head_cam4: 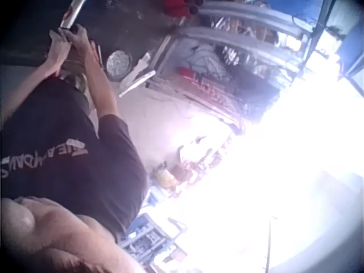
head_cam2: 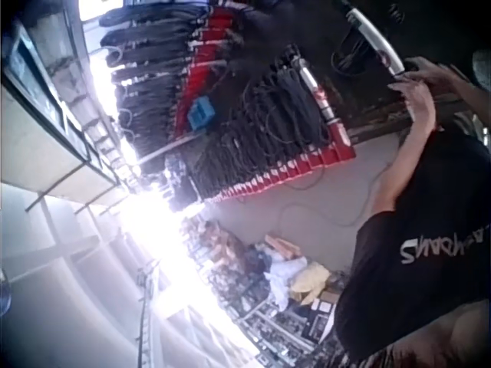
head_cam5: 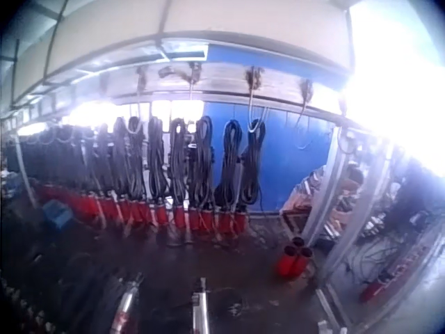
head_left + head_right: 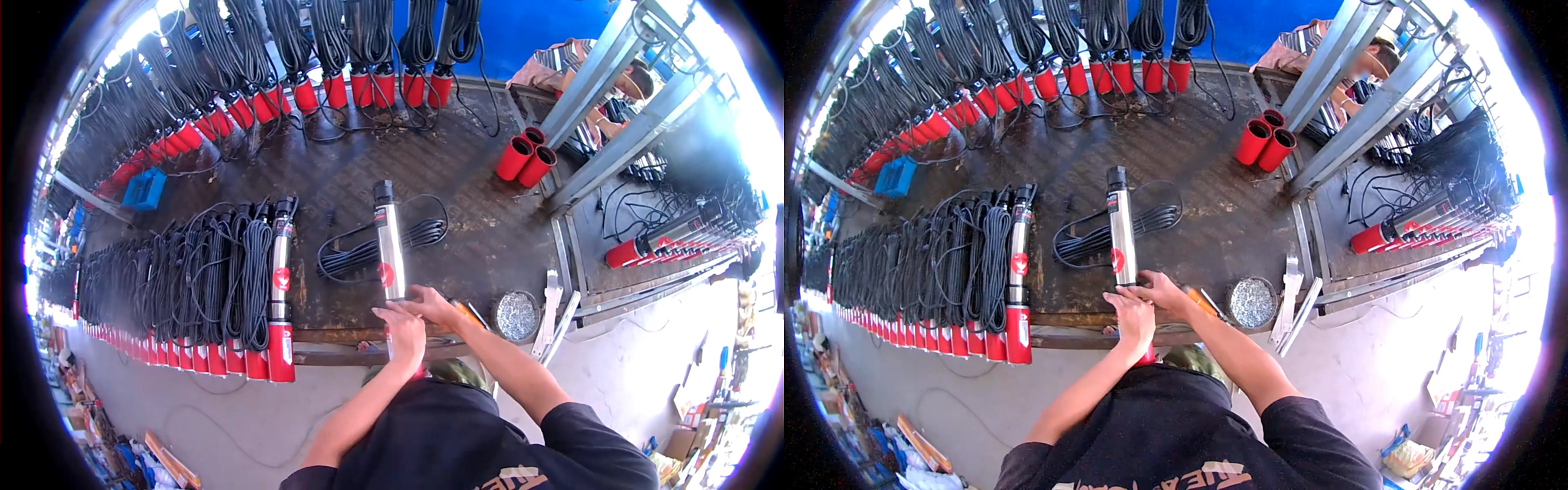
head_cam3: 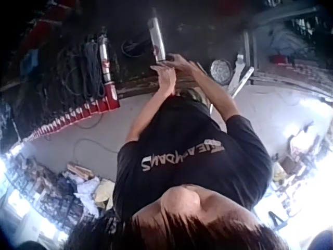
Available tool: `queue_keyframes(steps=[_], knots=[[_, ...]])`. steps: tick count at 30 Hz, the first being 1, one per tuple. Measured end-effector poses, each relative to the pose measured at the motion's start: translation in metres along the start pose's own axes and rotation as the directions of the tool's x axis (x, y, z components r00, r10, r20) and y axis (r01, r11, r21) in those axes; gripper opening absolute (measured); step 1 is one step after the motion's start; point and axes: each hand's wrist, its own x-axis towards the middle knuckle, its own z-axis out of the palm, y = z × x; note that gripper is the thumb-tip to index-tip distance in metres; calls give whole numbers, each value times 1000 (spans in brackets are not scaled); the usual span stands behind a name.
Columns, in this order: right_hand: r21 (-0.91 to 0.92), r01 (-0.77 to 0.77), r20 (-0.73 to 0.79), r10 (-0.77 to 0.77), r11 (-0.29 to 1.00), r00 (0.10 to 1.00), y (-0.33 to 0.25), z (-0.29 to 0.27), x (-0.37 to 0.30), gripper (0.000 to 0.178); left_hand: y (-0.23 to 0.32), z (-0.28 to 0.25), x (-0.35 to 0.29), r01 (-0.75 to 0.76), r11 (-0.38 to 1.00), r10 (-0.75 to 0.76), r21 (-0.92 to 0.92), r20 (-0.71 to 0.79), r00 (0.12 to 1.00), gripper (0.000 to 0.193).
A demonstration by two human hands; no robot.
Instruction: The person assembles water pumps by using a pneumatic screwdriver to secure components, attaching cables, and fitting red caps onto the pump bodies at a workshop bench.
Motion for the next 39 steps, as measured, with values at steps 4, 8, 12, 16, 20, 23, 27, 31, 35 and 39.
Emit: queue_keyframes(steps=[4,8,12,16,20,23,27,31,35,39], knots=[[114,52,26,-55,992,998,-2,-3,-5,68,-47,0,15,453,562,-144,-692,457,878,50],[230,29,63,-45,973,997,11,-5,-1,70,-72,53,33,677,-325,319,-661,597,736,23],[-244,4,-31,-12,970,999,-20,-25,-23,55,-34,43,29,602,-592,147,-536,663,734,39],[-546,-149,-564,-230,824,793,-14,-52,-93,33,-9,40,27,637,-423,-158,-644,745,648,62],[-573,-595,-758,-88,564,646,98,-124,-159,21,-2,35,32,678,-346,-179,-648,755,631,64],[-571,-622,-705,69,535,706,120,-130,-170,22,-13,12,36,683,-296,-185,-668,741,645,64],[-545,-635,-714,94,548,694,115,-117,-171,19,-8,5,34,745,-95,-222,-661,743,631,81],[-483,-533,-777,-60,695,627,119,-131,-176,16,-2,9,35,744,-54,-209,-666,736,644,74],[-236,-365,-828,10,901,560,62,-121,-179,19,-15,6,30,662,-251,-155,-706,705,692,80],[84,34,-685,33,996,728,-2,-66,-142,21,-23,49,25,552,-652,99,-520,663,742,62]])
